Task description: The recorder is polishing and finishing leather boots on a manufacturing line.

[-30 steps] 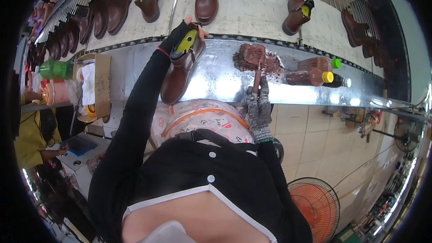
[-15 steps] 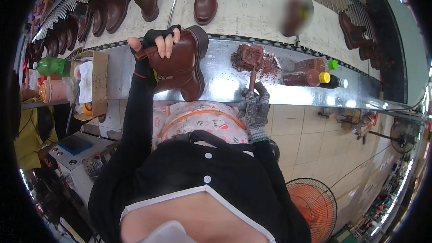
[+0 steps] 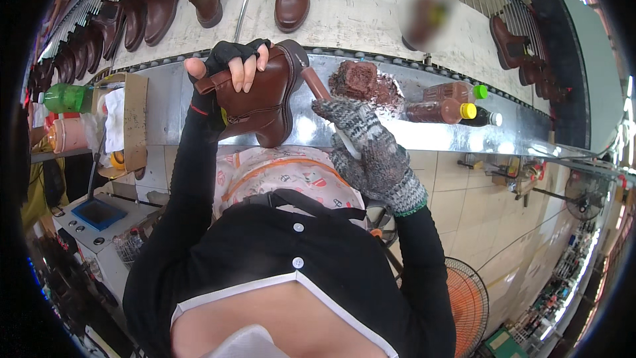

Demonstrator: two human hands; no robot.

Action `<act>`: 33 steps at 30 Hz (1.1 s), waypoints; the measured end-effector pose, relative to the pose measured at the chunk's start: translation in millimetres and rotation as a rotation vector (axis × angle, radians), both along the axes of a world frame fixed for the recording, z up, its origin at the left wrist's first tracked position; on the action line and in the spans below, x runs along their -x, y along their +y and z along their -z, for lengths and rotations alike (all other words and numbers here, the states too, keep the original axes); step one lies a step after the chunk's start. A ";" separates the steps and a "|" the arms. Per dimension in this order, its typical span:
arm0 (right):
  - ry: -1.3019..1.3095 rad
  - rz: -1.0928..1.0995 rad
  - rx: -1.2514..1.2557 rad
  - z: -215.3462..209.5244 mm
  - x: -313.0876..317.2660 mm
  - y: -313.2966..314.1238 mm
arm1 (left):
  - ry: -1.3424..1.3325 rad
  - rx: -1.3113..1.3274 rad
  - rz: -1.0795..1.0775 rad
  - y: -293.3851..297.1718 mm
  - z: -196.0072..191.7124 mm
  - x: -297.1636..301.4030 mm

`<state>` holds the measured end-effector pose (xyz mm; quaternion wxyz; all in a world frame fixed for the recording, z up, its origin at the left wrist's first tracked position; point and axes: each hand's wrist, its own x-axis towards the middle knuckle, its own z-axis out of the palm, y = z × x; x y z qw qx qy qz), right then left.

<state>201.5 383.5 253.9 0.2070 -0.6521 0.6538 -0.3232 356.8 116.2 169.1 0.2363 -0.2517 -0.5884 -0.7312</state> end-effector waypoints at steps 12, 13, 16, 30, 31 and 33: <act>0.049 -0.060 -0.048 -4.0 -2.2 -12.2 | 0.068 0.068 0.141 -14.7 11.5 6.6; 0.049 -0.059 -0.048 -4.7 -2.0 -12.6 | 0.067 0.070 0.142 -13.9 11.2 6.6; 0.082 -0.061 -0.054 -7.8 -0.1 -13.1 | 0.045 0.035 0.080 -7.8 8.5 4.6; -0.096 -0.080 0.051 22.9 -1.0 -30.4 | -0.030 -0.159 0.030 -22.8 29.4 -12.6; -0.094 -0.088 0.069 30.0 -3.2 -32.8 | -0.011 -0.198 0.043 -26.3 33.7 -14.6; -0.118 -0.072 0.094 44.9 -10.8 -36.3 | 0.020 -0.247 0.067 -32.0 41.8 -19.0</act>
